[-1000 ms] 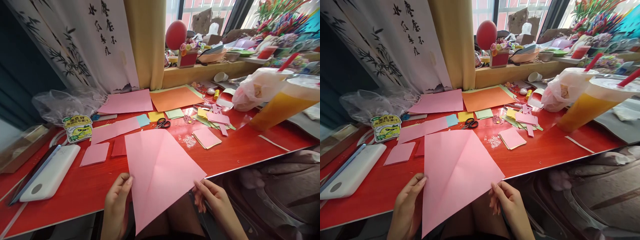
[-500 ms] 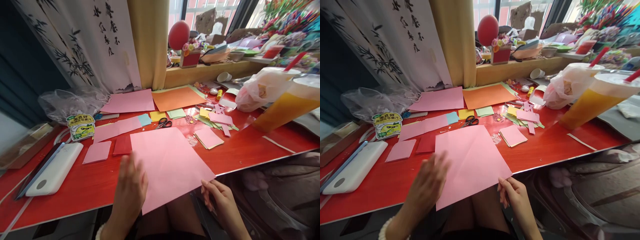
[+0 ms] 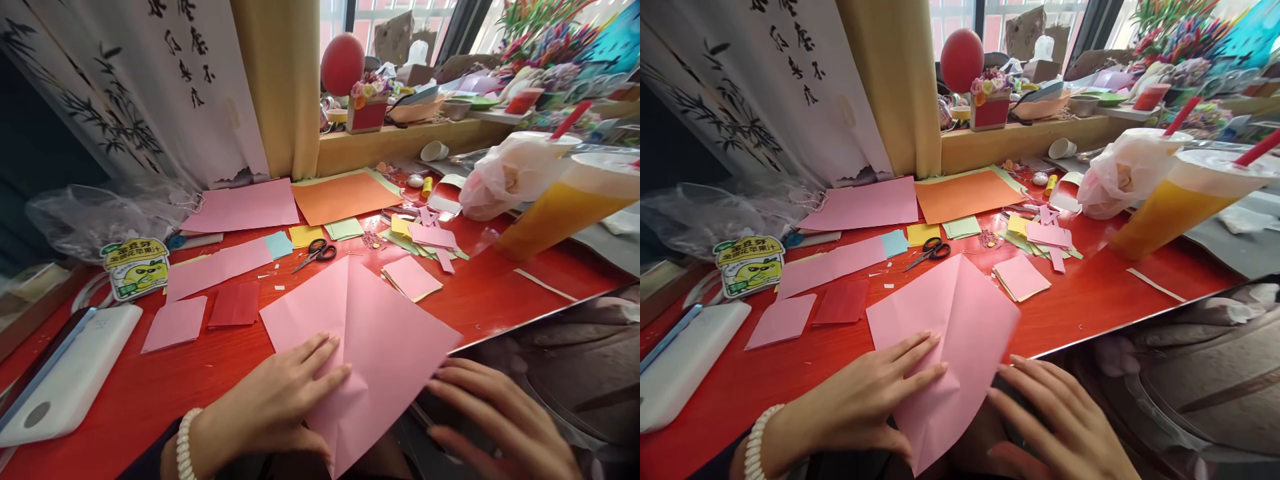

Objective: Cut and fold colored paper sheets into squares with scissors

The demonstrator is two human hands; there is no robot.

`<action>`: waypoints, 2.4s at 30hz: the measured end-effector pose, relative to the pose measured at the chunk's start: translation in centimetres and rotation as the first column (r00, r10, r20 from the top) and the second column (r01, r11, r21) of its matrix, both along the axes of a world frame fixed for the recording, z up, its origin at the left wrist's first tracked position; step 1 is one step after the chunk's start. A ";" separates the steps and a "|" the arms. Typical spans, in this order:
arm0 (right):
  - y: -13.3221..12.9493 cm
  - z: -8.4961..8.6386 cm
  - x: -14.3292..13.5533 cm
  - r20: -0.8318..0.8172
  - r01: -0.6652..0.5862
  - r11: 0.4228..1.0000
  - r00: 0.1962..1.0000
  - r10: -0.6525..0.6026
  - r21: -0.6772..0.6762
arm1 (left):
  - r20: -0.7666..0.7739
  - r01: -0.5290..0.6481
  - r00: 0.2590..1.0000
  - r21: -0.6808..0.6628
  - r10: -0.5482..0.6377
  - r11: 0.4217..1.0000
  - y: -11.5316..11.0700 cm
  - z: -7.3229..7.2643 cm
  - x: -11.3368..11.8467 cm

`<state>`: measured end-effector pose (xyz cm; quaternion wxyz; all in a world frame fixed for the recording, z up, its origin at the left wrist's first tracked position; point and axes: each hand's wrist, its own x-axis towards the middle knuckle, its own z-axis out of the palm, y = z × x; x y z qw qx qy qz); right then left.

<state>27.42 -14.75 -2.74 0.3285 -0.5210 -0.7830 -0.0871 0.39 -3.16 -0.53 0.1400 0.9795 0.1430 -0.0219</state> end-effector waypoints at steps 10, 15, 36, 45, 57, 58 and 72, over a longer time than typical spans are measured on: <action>0.9 -1.1 0.0 0.430 -0.387 0.917 0.814 0.391 -0.102 | 0.079 0.030 0.996 0.240 -0.051 0.970 -0.6 -1.2 0.1; 0.7 -3.1 2.0 0.080 -0.235 0.964 0.966 0.246 -0.127 | 0.101 0.032 0.994 0.183 -0.051 0.983 -0.6 0.0 1.1; 4.5 -3.2 -1.1 -0.162 0.017 1.000 0.987 -0.013 0.024 | 0.405 -0.356 0.870 0.121 0.282 0.927 -2.7 -1.3 -1.3; 6.5 -1.2 -3.1 0.110 0.268 0.911 0.963 -0.245 -0.313 | 0.108 -0.796 0.570 -0.171 0.814 0.581 -2.6 -1.0 -0.7; 8.9 0.6 -1.9 -0.073 0.188 0.877 0.967 -0.244 -0.442 | -0.111 -0.847 0.464 -0.344 0.879 0.405 0.4 1.2 0.2; 8.5 0.8 -1.6 -0.145 0.115 0.883 0.969 -0.200 -0.455 | -0.096 -0.839 0.464 -0.367 0.881 0.402 0.5 1.2 -0.1; 7.2 0.1 -2.8 -0.142 0.061 0.757 0.969 -0.200 -0.650 | -0.080 -0.915 0.403 -0.020 0.912 0.403 -2.0 0.1 -0.9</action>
